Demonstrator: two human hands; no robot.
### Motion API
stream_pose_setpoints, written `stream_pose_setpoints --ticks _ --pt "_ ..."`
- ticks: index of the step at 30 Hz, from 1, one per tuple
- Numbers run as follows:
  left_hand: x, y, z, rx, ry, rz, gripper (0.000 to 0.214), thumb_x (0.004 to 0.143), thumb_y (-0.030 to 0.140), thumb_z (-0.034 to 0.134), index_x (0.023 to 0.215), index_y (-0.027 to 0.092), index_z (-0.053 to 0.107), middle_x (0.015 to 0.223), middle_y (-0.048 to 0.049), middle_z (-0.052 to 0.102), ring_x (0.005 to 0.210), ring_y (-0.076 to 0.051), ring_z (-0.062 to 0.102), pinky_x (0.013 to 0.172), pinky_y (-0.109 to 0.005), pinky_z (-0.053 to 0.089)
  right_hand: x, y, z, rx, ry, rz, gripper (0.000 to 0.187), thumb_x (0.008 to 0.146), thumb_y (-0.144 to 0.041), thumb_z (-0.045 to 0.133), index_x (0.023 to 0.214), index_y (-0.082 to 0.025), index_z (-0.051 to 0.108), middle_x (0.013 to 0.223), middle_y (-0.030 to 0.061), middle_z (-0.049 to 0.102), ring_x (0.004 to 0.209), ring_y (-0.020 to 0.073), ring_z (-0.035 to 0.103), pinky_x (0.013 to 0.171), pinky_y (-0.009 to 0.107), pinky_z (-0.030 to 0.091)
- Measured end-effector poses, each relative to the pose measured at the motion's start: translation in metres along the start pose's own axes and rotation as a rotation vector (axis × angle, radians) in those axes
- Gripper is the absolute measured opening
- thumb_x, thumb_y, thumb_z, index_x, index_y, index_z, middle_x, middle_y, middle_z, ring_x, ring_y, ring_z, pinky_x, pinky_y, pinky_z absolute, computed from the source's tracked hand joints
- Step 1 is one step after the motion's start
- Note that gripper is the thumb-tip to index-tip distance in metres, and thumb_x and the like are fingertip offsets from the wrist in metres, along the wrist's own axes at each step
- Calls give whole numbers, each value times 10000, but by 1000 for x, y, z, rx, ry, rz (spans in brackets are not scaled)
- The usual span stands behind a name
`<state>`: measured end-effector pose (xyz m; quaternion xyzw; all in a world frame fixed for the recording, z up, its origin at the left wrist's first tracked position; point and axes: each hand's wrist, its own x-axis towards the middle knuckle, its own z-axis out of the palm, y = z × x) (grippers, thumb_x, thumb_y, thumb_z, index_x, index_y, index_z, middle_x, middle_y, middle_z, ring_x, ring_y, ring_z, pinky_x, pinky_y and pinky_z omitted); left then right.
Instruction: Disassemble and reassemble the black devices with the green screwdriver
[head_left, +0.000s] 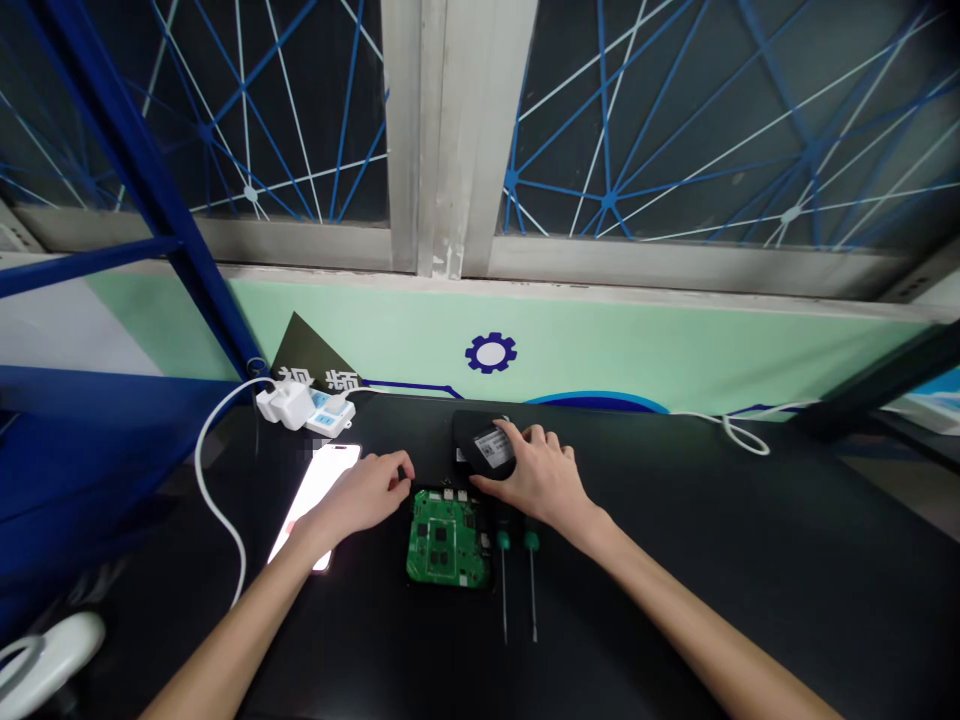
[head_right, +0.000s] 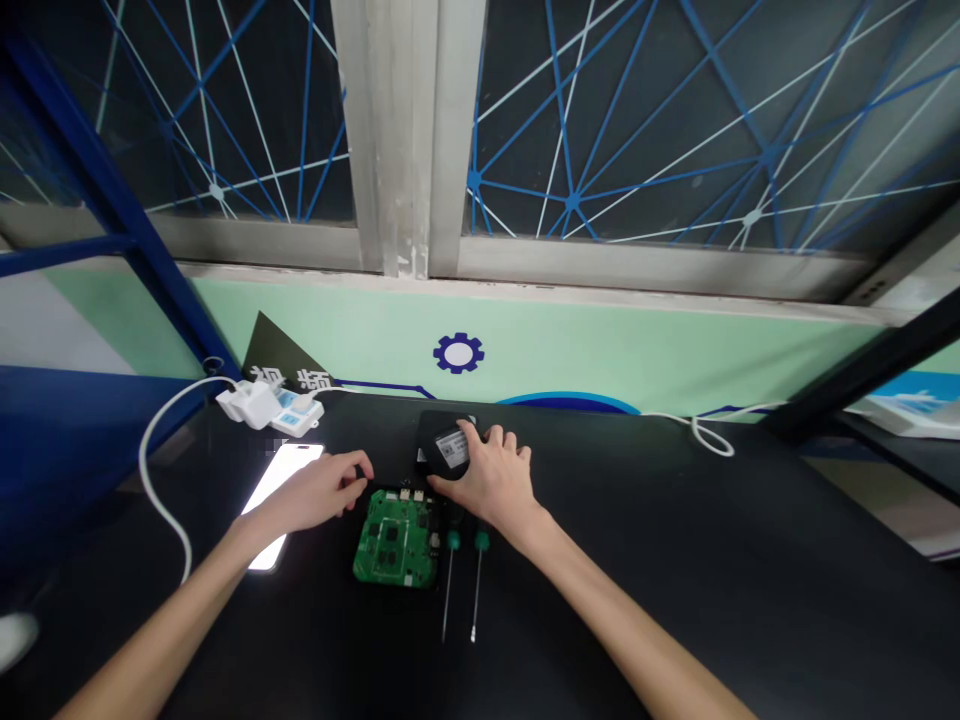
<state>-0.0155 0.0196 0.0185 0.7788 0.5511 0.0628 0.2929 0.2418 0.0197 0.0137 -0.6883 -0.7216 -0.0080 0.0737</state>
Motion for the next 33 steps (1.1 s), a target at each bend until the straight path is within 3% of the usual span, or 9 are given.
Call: stream_pose_setpoints --ticks 3,8,14,20,23,27,33 --pt "0 1 -1 20 5 -9 210 917 324 439 1001 241 612 738 2 688 656 -193 643 582 -272 376 1 2 -1 27 -5 -3 851 703 -676 708 1418 -263 503 1135 183 592 1059 413 566 853 509 412" --pt "0 2 -1 61 8 -10 208 924 323 442 1002 248 619 728 7 688 653 -196 636 590 -275 371 -2 12 -4 233 37 -103 733 685 -532 776 1309 -208 567 1068 141 616 1027 345 552 870 460 459" --pt "1 2 -1 42 14 -1 208 910 287 446 995 242 630 731 1 688 655 -196 637 592 -273 369 -17 18 -11 448 91 -272 658 679 -399 806 1271 -239 568 1211 115 589 1092 320 521 928 487 481" --pt "-7 2 8 -20 59 -31 226 902 275 468 1004 223 662 739 -14 689 678 -206 650 596 -274 387 -33 12 -16 508 -83 -502 751 633 -387 834 1321 -255 562 1374 110 495 1216 323 477 1045 513 427" --pt "-17 2 17 -94 149 -40 272 908 240 447 1049 198 676 799 -34 711 708 -205 663 635 -286 431 -38 6 -14 499 -162 -578 783 614 -379 836 1336 -252 562 1400 113 484 1248 329 467 1063 509 412" --pt "-33 6 32 -246 298 -30 335 941 308 422 1122 178 673 1059 -92 718 913 -227 674 784 -322 505 -40 0 -10 474 -204 -616 811 612 -428 833 1357 -260 559 1441 125 468 1319 377 416 1107 575 331" --pt "-47 16 58 -438 441 -23 403 963 428 425 1188 187 656 1051 -85 697 922 -221 661 826 -346 533 -43 -3 -8 470 -194 -679 790 579 -429 847 1308 -258 595 1407 129 508 1240 359 474 1112 604 272"
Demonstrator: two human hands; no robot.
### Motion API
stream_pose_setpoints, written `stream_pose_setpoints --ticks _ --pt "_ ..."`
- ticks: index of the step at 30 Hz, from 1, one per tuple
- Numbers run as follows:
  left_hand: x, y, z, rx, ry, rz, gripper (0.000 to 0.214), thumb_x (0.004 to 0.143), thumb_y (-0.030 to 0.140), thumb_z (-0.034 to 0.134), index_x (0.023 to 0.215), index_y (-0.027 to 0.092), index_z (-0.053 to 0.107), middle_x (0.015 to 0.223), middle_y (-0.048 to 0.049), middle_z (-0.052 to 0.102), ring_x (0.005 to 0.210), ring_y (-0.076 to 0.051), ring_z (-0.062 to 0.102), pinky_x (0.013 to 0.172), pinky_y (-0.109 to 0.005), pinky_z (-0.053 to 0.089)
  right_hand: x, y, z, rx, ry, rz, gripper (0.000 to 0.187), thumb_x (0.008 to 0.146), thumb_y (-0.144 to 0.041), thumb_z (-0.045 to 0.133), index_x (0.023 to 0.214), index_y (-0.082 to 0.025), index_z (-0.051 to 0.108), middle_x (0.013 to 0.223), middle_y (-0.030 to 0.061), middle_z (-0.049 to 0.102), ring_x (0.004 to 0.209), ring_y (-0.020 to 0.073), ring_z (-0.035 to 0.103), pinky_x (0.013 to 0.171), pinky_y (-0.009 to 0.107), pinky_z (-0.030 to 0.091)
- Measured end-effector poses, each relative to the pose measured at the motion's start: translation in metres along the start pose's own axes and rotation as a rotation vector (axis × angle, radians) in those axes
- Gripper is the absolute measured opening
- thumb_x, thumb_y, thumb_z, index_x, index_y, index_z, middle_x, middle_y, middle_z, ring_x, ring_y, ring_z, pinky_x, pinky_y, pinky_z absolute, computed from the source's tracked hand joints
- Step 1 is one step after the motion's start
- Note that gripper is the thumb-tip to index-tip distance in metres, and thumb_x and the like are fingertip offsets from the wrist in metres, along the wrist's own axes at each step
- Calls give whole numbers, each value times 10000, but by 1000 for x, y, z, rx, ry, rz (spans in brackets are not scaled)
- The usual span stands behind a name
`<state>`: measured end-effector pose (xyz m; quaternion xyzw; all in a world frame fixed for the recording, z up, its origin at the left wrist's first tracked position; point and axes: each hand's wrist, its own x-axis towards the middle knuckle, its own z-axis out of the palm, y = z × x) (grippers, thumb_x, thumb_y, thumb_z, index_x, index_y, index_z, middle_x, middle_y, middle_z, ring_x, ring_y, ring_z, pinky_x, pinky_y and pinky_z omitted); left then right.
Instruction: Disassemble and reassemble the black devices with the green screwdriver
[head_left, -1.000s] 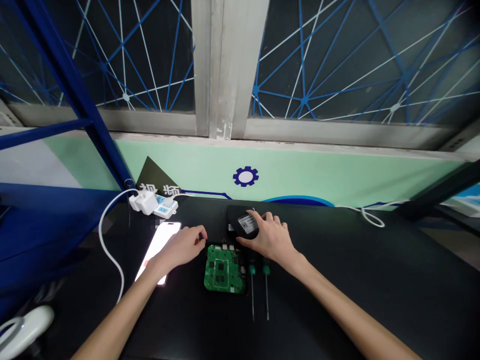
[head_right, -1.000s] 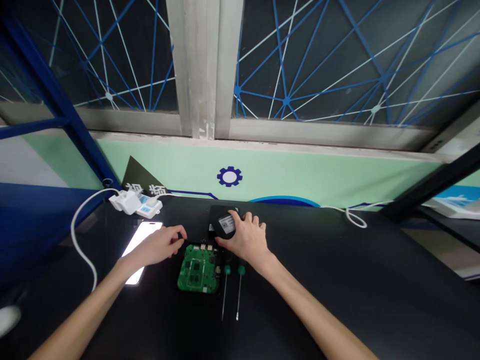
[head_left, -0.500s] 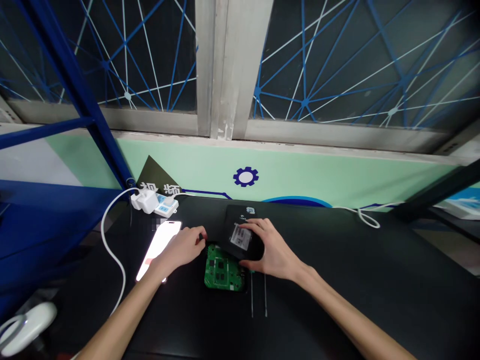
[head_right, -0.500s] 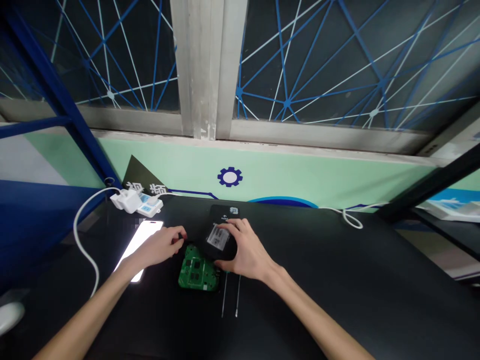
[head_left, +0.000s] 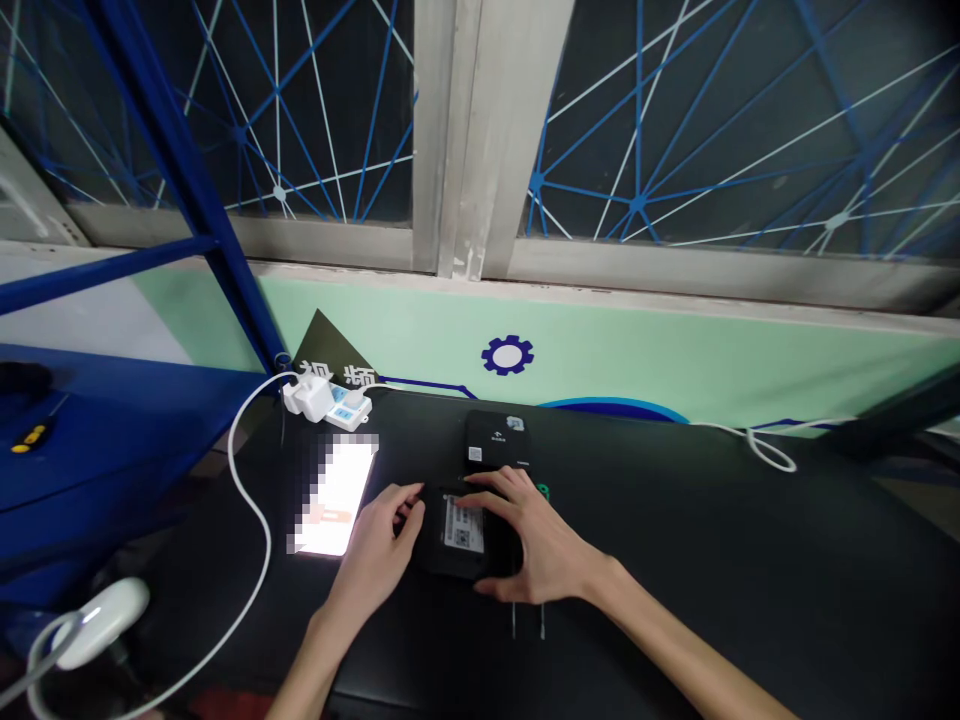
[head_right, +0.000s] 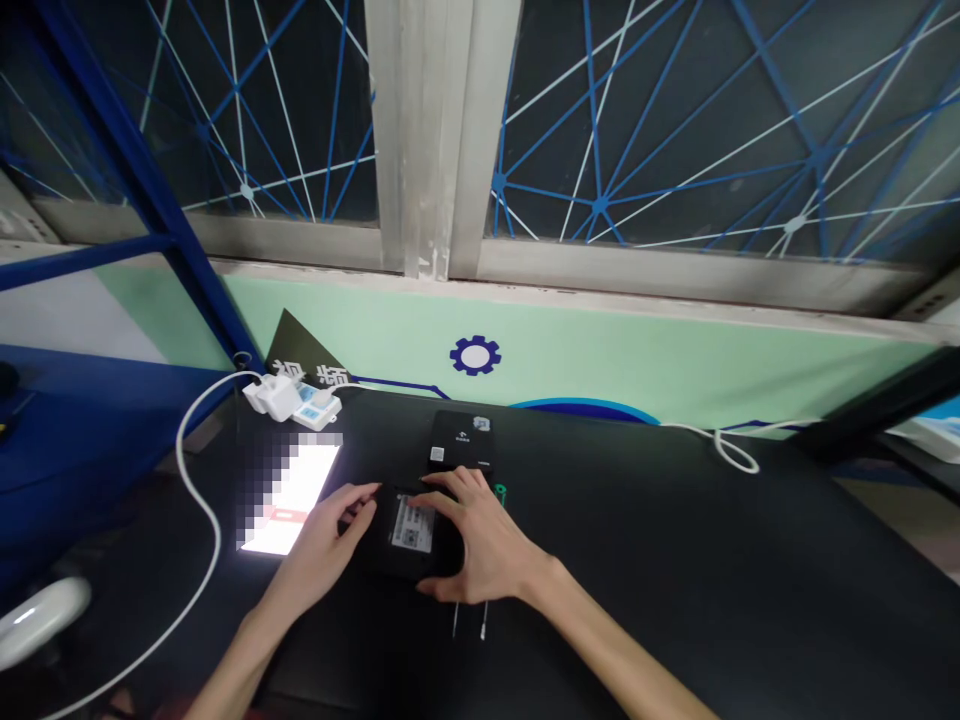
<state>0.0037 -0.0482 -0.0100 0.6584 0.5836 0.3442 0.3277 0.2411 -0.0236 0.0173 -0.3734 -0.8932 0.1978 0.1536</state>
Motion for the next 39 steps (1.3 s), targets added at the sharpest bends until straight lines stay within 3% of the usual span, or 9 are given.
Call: stream_pose_setpoints --ticks 2,7,17,25,31,39 --pt "-6 -2 7 -45 56 -11 404 975 449 418 1193 205 655 1035 -75 694 937 -220 662 854 -351 536 0 -1 0 4 -1 -7 781 577 -431 848 1299 -259 602 1403 128 515 1233 357 477 1110 597 272" --pt "-19 -7 20 -52 167 15 372 992 416 420 1242 232 624 1220 -78 647 1142 -239 610 999 -390 487 -1 -2 1 3 1 -8 777 583 -455 851 1296 -259 609 1418 122 522 1241 356 479 1108 583 287" --pt "-25 -15 26 54 203 90 350 986 358 450 1284 257 605 1223 -75 648 1163 -263 601 1041 -462 466 -7 3 7 -16 -12 8 730 667 -519 818 1319 -252 630 1501 135 488 1383 414 394 1090 608 364" --pt "-26 -16 29 115 202 98 399 1020 340 398 1397 276 510 1305 -79 601 1225 -249 567 1045 -442 476 -9 10 10 2 0 -17 756 747 -610 758 1388 -245 592 1523 143 467 1405 387 414 1124 581 377" --pt "-28 -14 23 253 115 167 465 1046 308 339 1509 308 380 1510 -55 467 1387 -246 437 1153 -501 364 -9 11 8 -2 20 -89 709 770 -536 762 1387 -229 595 1523 149 464 1413 372 414 1155 592 337" --pt "-28 -10 18 436 95 261 496 1047 297 331 1540 242 349 1528 -85 460 1366 -254 475 1101 -433 443 -9 9 9 10 2 -69 708 789 -514 754 1408 -220 574 1542 148 430 1427 358 395 1165 579 332"
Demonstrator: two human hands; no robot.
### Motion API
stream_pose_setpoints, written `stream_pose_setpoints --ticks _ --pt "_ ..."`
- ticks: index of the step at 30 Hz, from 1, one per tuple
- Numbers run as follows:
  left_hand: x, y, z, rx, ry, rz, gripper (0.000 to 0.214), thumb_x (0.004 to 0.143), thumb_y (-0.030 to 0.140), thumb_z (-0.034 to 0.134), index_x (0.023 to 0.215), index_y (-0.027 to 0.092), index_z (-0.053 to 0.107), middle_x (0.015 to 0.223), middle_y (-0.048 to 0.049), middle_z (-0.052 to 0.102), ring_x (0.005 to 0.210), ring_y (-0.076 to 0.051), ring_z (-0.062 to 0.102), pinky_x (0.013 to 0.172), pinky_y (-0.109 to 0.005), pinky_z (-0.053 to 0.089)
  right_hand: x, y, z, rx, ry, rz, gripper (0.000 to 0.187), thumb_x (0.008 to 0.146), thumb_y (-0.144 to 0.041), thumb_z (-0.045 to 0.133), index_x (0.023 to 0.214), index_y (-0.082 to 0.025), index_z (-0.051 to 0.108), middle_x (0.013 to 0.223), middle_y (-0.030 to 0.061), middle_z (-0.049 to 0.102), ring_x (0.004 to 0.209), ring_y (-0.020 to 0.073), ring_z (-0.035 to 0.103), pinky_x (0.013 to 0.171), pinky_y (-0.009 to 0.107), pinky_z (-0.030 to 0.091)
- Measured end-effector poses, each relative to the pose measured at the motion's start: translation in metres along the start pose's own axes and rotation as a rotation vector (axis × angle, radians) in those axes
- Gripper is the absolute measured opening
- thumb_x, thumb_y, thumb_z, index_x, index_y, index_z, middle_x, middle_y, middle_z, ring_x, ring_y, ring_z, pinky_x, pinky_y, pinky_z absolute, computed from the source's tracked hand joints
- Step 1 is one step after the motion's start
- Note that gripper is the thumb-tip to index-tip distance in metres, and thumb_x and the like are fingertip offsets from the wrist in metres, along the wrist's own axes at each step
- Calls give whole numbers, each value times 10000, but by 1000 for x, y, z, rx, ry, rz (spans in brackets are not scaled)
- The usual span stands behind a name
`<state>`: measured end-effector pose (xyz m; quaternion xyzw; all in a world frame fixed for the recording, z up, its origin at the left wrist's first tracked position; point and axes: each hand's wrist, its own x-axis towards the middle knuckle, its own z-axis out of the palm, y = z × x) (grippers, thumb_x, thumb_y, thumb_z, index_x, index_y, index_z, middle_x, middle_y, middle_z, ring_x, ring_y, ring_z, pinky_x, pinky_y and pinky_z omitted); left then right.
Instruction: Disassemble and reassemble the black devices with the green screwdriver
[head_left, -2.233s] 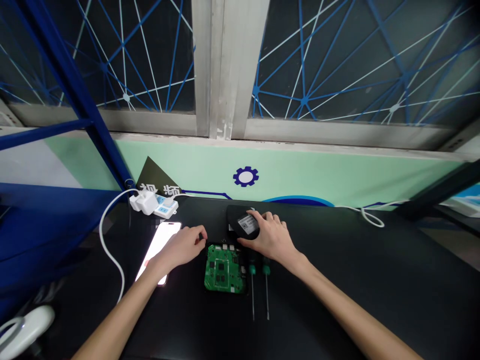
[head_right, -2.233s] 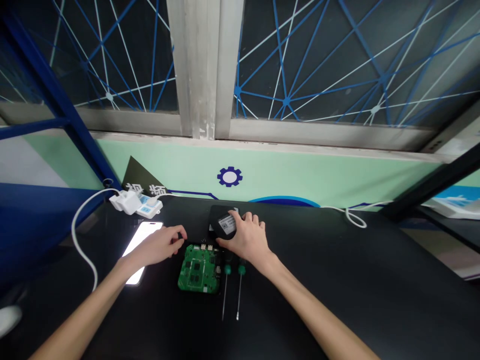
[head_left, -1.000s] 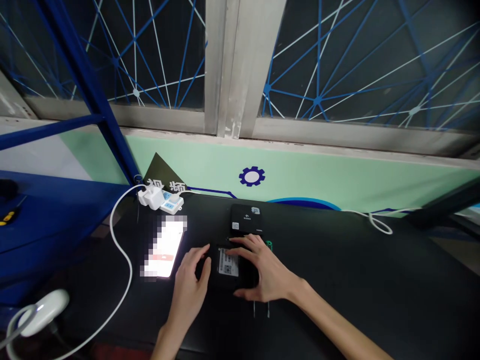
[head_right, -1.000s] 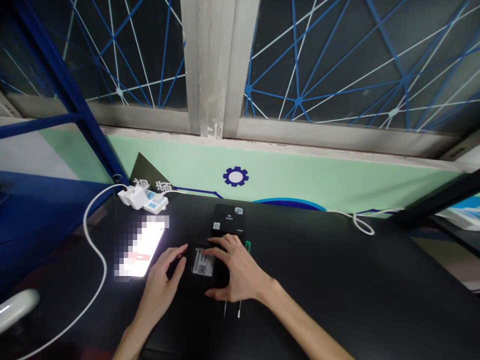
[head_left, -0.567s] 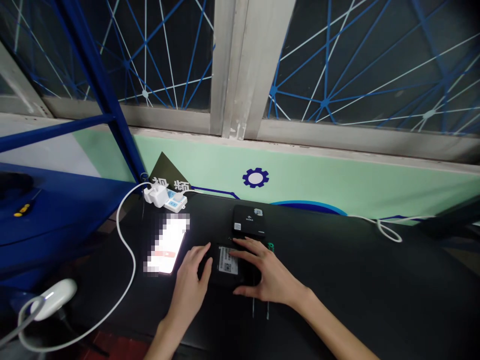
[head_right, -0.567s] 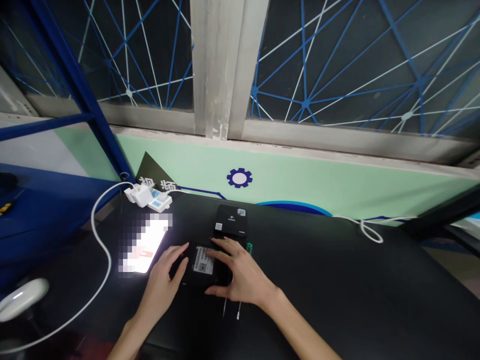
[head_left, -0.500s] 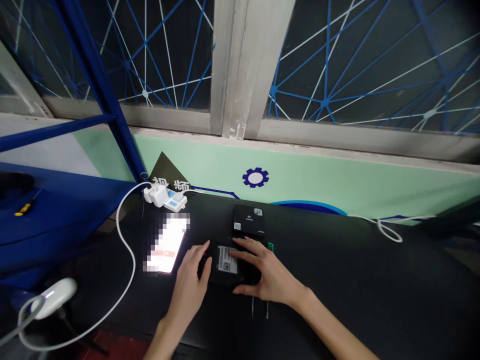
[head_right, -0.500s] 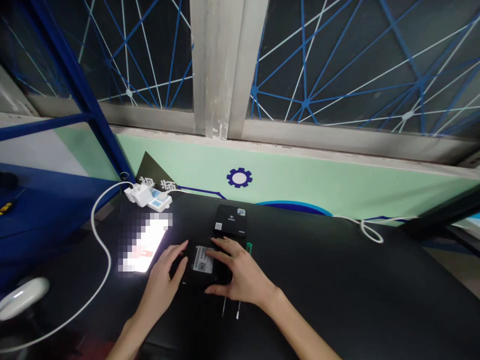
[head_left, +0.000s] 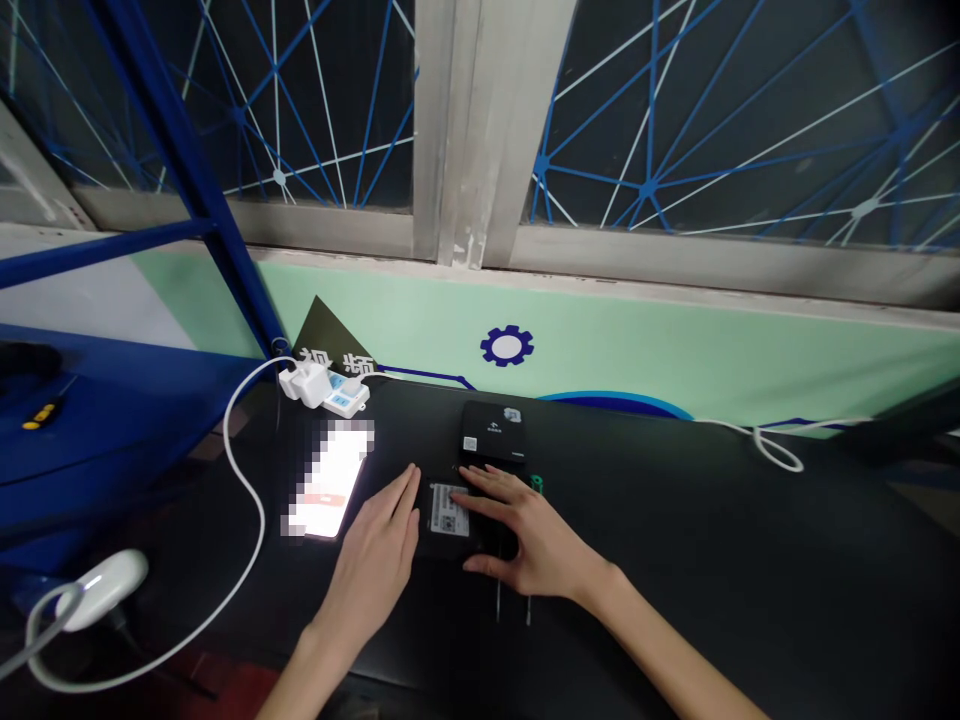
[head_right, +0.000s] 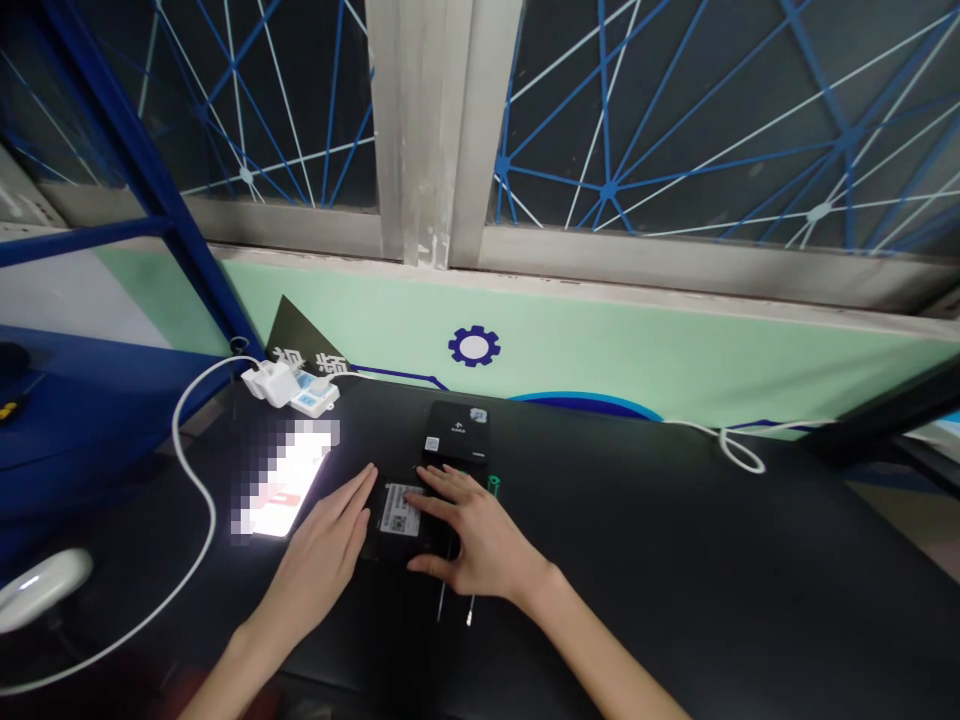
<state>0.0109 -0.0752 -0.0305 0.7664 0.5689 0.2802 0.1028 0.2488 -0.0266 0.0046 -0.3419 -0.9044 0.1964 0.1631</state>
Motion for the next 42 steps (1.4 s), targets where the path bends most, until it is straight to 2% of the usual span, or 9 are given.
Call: stream_pose_setpoints --ticks 14,24,27,30,33,36,39,42 --pt "1 -4 5 120 -6 93 509 1048 242 309 1554 193 288 1539 -111 443 1376 -236 467 1099 -419 445 0 1 2 9 1 -3 697 807 -533 740 1393 -186 590 1530 163 435 1415 363 410 1165 572 345" --pt "1 -2 3 100 10 74 492 1055 267 321 1544 210 316 1518 -93 471 1368 -227 474 1091 -401 453 -1 6 5 8 27 -21 744 761 -586 763 1373 -191 612 1519 159 462 1405 376 425 1170 560 348" --pt "0 -2 1 80 13 51 486 1059 303 327 1539 227 328 1514 -84 477 1370 -230 472 1104 -411 442 -3 8 -1 4 81 -33 667 797 -542 751 1358 -207 616 1490 139 511 1394 351 447 1165 547 359" --pt "0 -3 0 77 9 40 480 1060 344 337 1527 236 349 1496 -82 496 1359 -240 485 1101 -424 444 -6 12 -12 -9 185 -6 492 876 -450 693 1315 -235 632 1412 108 589 1332 311 513 1140 532 387" --pt "1 -4 -1 91 -13 44 477 1060 359 333 1522 240 355 1485 -82 507 1355 -243 490 1092 -425 451 -9 20 -24 -51 256 21 332 914 -352 650 1224 -233 671 1314 91 643 1197 265 590 1027 448 490" --pt "4 -6 -1 123 -48 71 499 1063 353 320 1547 231 301 1519 -92 469 1382 -245 457 1098 -436 437 -12 29 -31 -142 284 87 240 908 -330 650 1122 -232 697 1143 75 707 1038 257 635 925 436 526" --pt "5 -8 1 151 -64 110 525 1064 330 309 1572 227 227 1571 -91 396 1416 -235 410 1108 -427 422 -15 36 -35 -202 280 170 212 890 -359 664 1061 -239 698 1035 61 717 945 251 650 825 406 546" --pt "4 -9 4 180 -48 134 527 1062 312 304 1575 227 217 1578 -88 386 1413 -229 414 1102 -415 425 -18 40 -37 -248 257 227 241 873 -416 673 1031 -236 697 978 53 707 892 241 670 757 377 539"
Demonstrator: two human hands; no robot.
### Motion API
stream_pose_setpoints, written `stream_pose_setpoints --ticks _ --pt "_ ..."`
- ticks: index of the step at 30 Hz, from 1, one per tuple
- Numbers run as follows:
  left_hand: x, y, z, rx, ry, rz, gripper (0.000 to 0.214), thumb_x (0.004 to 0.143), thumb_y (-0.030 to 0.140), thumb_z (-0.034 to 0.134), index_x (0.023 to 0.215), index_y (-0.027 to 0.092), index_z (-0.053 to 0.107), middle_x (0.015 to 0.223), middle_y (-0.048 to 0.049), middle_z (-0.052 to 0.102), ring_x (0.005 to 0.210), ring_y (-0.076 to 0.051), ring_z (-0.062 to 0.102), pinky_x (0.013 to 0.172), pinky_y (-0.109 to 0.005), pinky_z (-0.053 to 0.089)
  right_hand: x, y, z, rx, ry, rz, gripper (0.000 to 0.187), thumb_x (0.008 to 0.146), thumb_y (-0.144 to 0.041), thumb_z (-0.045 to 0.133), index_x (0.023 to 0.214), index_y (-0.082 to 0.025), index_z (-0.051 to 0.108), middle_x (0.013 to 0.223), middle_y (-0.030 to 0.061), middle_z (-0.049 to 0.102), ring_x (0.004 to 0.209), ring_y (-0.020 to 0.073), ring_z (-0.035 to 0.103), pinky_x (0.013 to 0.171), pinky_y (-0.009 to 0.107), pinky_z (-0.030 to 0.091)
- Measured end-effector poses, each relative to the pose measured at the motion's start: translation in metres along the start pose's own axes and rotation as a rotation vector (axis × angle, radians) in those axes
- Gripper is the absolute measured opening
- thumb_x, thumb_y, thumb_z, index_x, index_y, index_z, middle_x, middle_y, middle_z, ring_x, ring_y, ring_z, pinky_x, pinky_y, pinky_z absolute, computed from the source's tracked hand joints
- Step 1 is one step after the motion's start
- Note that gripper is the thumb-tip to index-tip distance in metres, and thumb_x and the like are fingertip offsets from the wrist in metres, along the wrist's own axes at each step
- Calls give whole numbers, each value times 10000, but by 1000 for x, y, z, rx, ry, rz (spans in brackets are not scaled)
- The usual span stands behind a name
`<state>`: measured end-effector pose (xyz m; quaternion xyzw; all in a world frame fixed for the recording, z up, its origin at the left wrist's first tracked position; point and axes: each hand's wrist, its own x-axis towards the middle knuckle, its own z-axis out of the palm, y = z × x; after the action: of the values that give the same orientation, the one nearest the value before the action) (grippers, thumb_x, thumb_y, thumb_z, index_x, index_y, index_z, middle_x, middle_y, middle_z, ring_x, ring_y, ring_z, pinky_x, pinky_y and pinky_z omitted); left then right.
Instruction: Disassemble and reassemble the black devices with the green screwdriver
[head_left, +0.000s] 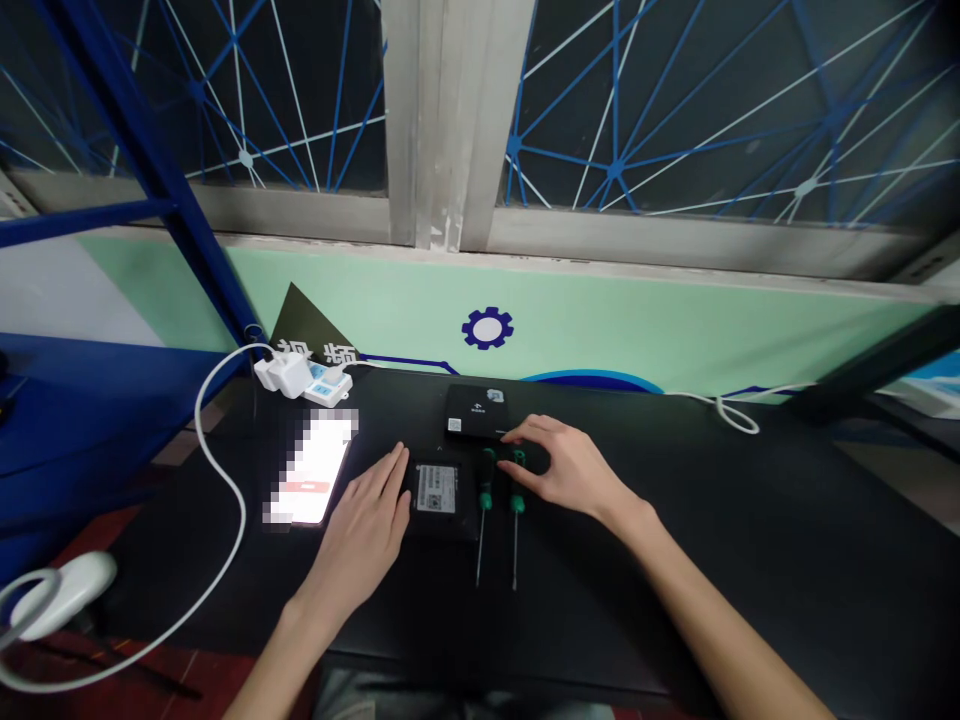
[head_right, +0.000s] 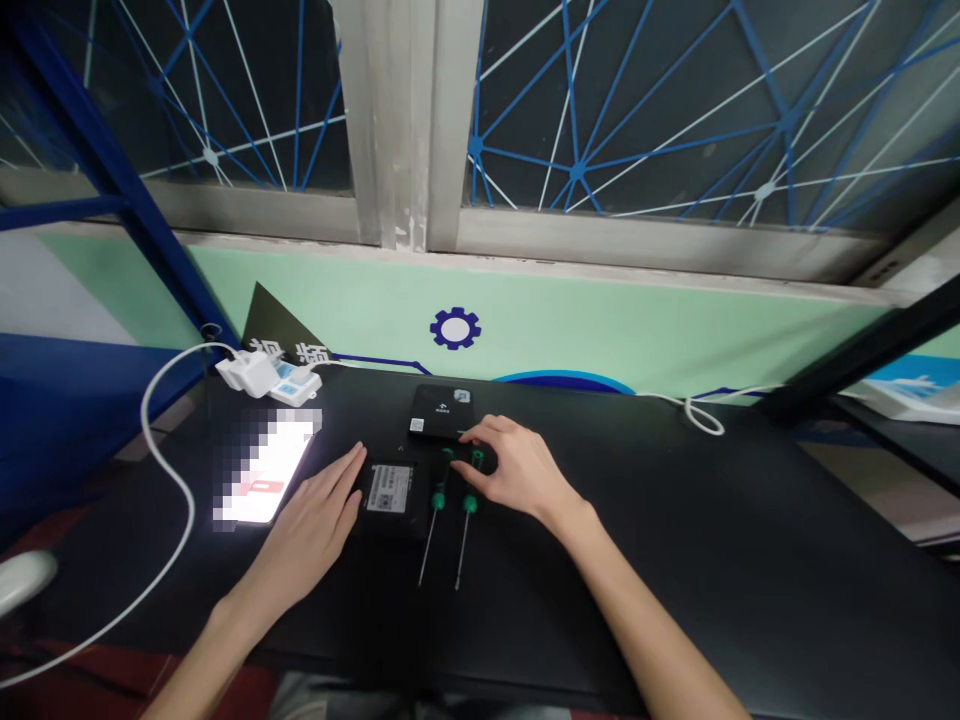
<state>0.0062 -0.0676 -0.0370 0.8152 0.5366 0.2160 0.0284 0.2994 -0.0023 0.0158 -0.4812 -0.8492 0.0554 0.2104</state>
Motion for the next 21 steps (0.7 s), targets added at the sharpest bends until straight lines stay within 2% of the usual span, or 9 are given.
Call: stream_pose_setpoints --ticks 4,10,16,21 --pt "-1 0 3 52 28 5 524 1057 303 304 1569 214 239 1564 -91 411 1389 -237 447 1096 -427 423 0 0 -1 -39 -57 41 306 854 -474 676 1051 -241 696 994 45 687 811 222 688 695 359 525" --pt "-1 -1 1 55 32 10 515 1061 308 290 1565 208 247 1550 -95 430 1384 -235 449 1088 -422 424 -1 -11 1 -78 -65 -8 465 795 -539 728 1142 -233 679 1065 74 674 960 269 651 749 387 544" --pt "-3 -3 -1 -17 -1 -14 588 1054 453 349 1580 236 201 1565 -99 405 1420 -254 402 1123 -442 391 -1 -16 7 -90 -76 -57 671 694 -612 789 1204 -190 677 1002 96 669 965 300 600 787 434 545" --pt "-2 -3 -3 -58 8 -32 616 1031 495 395 1572 255 224 1550 -101 427 1409 -276 419 1108 -467 410 0 -16 12 -39 -82 -63 646 697 -625 788 1168 -193 696 1005 104 661 940 301 577 832 470 507"
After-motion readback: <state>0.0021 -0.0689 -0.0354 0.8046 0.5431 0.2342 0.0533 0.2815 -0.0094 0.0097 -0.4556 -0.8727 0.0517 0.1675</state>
